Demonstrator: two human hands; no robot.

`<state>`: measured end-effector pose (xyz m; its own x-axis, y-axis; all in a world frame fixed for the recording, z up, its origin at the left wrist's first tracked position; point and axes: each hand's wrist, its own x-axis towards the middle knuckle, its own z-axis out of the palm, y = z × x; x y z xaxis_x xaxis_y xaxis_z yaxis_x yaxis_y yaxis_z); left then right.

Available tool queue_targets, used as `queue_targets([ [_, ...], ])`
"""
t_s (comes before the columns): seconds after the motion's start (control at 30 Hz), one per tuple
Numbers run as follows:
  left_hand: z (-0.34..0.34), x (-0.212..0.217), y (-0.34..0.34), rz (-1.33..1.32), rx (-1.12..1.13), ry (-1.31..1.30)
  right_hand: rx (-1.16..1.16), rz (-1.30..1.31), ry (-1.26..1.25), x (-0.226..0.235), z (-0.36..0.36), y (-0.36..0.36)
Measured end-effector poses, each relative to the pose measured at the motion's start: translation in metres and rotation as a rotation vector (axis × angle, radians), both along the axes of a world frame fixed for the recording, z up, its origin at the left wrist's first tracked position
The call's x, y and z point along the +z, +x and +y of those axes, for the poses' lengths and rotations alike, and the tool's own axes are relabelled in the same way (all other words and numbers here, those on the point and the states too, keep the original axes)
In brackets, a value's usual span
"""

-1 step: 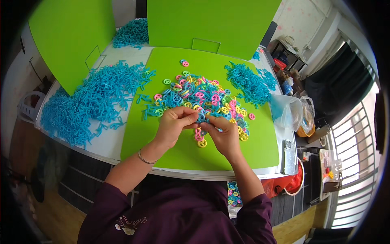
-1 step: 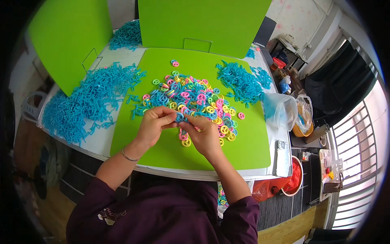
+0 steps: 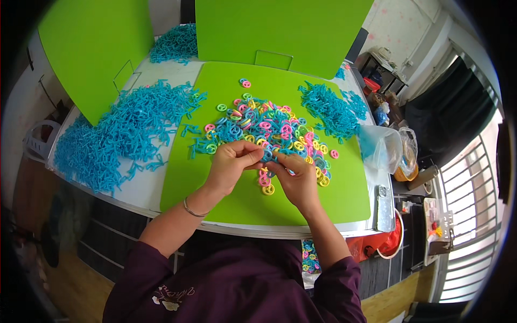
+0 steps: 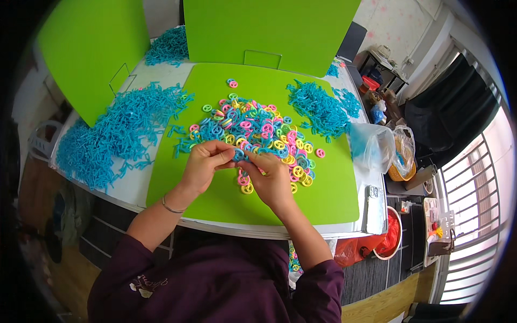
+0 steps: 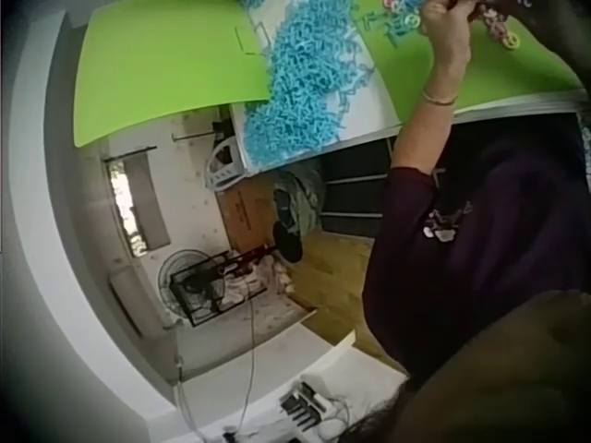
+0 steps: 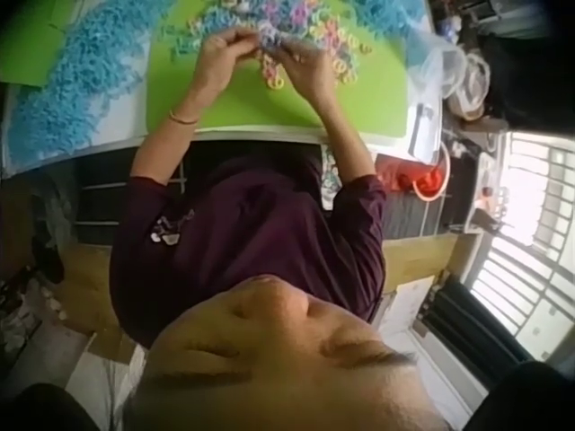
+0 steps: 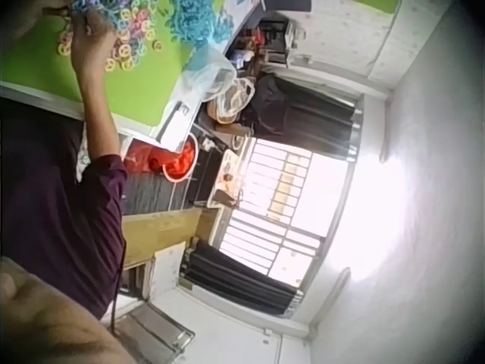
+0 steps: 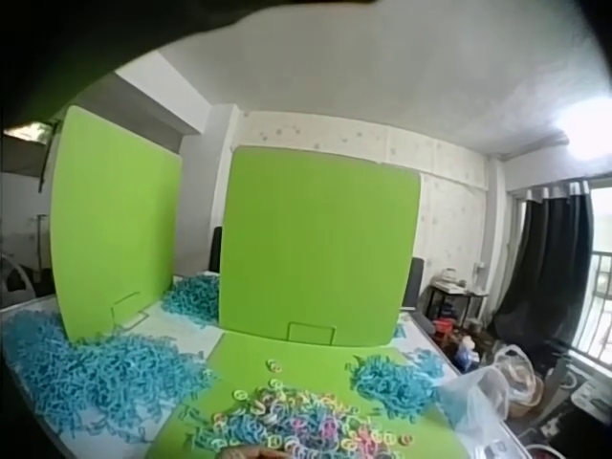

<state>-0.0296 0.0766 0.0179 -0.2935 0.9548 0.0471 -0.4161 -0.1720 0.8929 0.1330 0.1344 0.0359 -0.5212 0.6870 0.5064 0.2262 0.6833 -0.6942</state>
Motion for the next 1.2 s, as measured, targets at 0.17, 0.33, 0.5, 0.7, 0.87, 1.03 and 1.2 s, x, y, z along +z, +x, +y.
queue_targets([
  [0.17, 0.001, 0.000, 0.003, 0.243, 0.052, 0.139, -0.092, 0.008, 0.181, 0.000, -0.006, -0.004],
  [0.33, 0.005, -0.003, -0.004, 0.290, -0.082, 0.135, 0.025, 0.211, -0.375, -0.005, -0.003, 0.002],
  [0.5, 0.003, 0.012, -0.001, -0.123, -0.247, 0.059, -0.114, 0.008, 0.269, 0.008, -0.007, 0.021],
  [0.7, 0.007, 0.004, -0.026, 0.371, -0.032, -0.034, -0.085, -0.177, -0.061, 0.032, -0.048, 0.098],
  [0.87, 0.006, -0.006, -0.015, 1.316, 0.029, -0.063, 0.035, -0.784, -0.228, 0.046, -0.068, 0.197],
  [1.03, 0.008, -0.022, 0.003, 1.417, 0.077, 0.018, 0.034, -0.793, -0.204, 0.045, -0.067, 0.194],
  [1.2, 0.010, -0.017, 0.007, 1.248, -0.149, -0.093, 0.008, -0.379, -0.032, 0.028, -0.010, 0.111],
])
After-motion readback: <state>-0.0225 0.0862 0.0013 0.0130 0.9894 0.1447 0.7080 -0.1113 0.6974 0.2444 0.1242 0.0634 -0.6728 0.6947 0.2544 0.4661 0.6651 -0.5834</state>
